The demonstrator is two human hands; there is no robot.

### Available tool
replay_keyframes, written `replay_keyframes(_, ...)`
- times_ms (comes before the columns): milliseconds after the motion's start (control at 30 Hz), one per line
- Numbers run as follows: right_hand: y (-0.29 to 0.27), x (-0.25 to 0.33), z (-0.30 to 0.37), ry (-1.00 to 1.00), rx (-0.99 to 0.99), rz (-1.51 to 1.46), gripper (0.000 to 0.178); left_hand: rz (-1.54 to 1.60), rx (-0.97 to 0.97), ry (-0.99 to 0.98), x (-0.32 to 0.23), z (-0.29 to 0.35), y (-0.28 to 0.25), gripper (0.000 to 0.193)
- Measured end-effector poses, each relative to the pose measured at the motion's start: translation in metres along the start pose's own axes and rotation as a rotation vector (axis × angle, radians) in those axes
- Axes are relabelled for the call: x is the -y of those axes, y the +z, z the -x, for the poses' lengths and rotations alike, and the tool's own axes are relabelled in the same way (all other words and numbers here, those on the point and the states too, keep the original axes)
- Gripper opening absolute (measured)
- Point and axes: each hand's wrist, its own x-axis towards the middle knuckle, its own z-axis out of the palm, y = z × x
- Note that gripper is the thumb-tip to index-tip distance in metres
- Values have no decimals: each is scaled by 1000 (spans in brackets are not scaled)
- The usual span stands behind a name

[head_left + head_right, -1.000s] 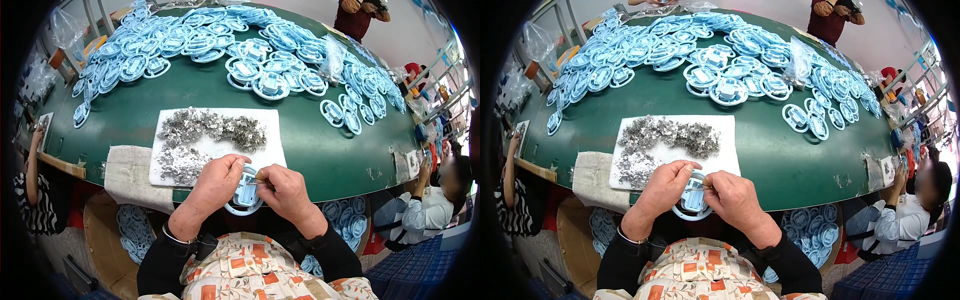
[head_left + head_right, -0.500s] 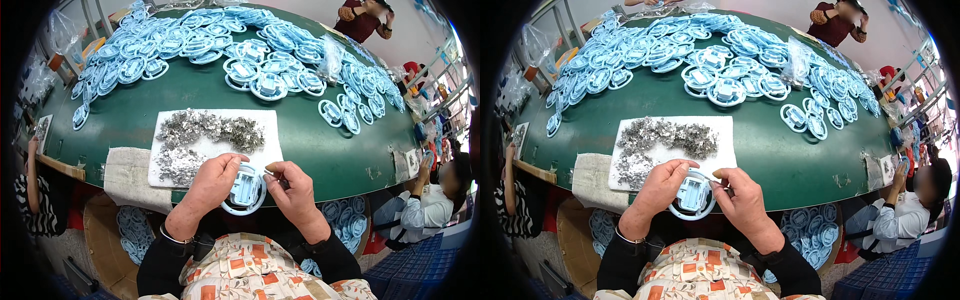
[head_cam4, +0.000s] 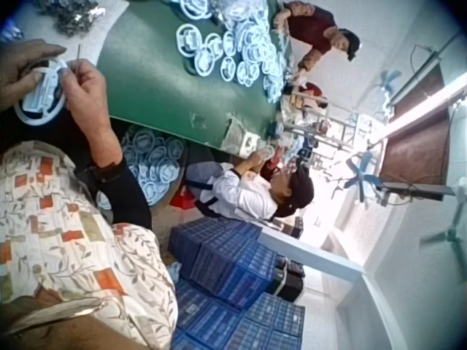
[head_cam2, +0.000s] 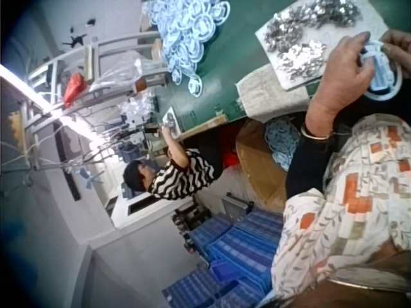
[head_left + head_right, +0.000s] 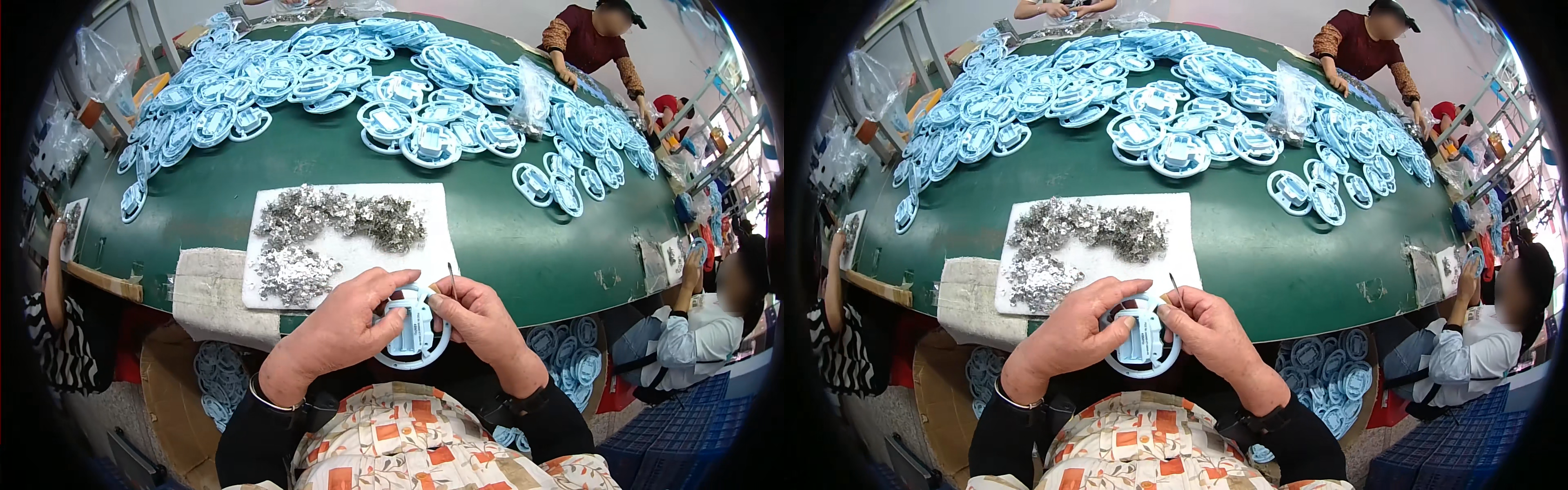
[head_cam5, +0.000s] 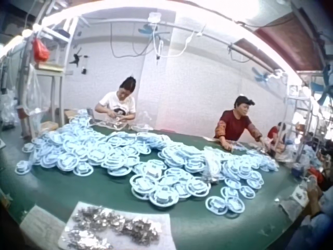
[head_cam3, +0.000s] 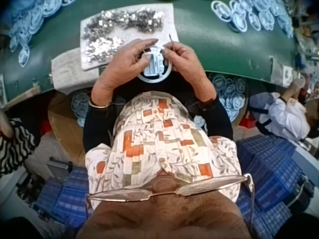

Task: The person sits at a green table in a workshop and assembles light blue plastic rings. They pick up a ring, insert a small metal pin into a slot using a wooden stick, and place the finished item on the table. The process is repeated continuously with other workers visible in the background.

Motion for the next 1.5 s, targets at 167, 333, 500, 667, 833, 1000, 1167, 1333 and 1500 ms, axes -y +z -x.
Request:
replay_keyframes(167, 1, 4, 3, -8, 27, -117, 22, 12, -11, 52, 18, 0, 11, 47)
replay_keyframes(333, 7, 0, -5, -228, -2, -142, 22, 1123, 41, -233, 43, 8, 22, 48)
replay_keyframes(500, 23, -1, -7, -388, -94, 198, 15, 1445, 66, -293, 31, 8, 26, 38)
replay_keyframes(667, 23, 5, -10, -340, -175, 354, 14, 1431, 109, -265, 36, 8, 31, 41)
replay_keyframes(833, 19, 4, -14, -264, -141, 281, 14, 1393, 56, -283, 32, 12, 32, 42)
replay_keyframes(1000, -8, -4, 2, -104, 7, -395, 21, 1007, -110, -284, 17, 7, 37, 45)
replay_keyframes(1167, -3, 2, 18, -214, -53, -41, 28, 823, -213, -151, 22, 17, 50, 44)
replay_keyframes(1333, -16, 5, 8, -77, -24, -2, 25, 825, -159, -203, 22, 29, 32, 43)
replay_keyframes(1500, -13, 7, -4, 19, 79, -16, 25, 683, -181, -203, 21, 20, 17, 44)
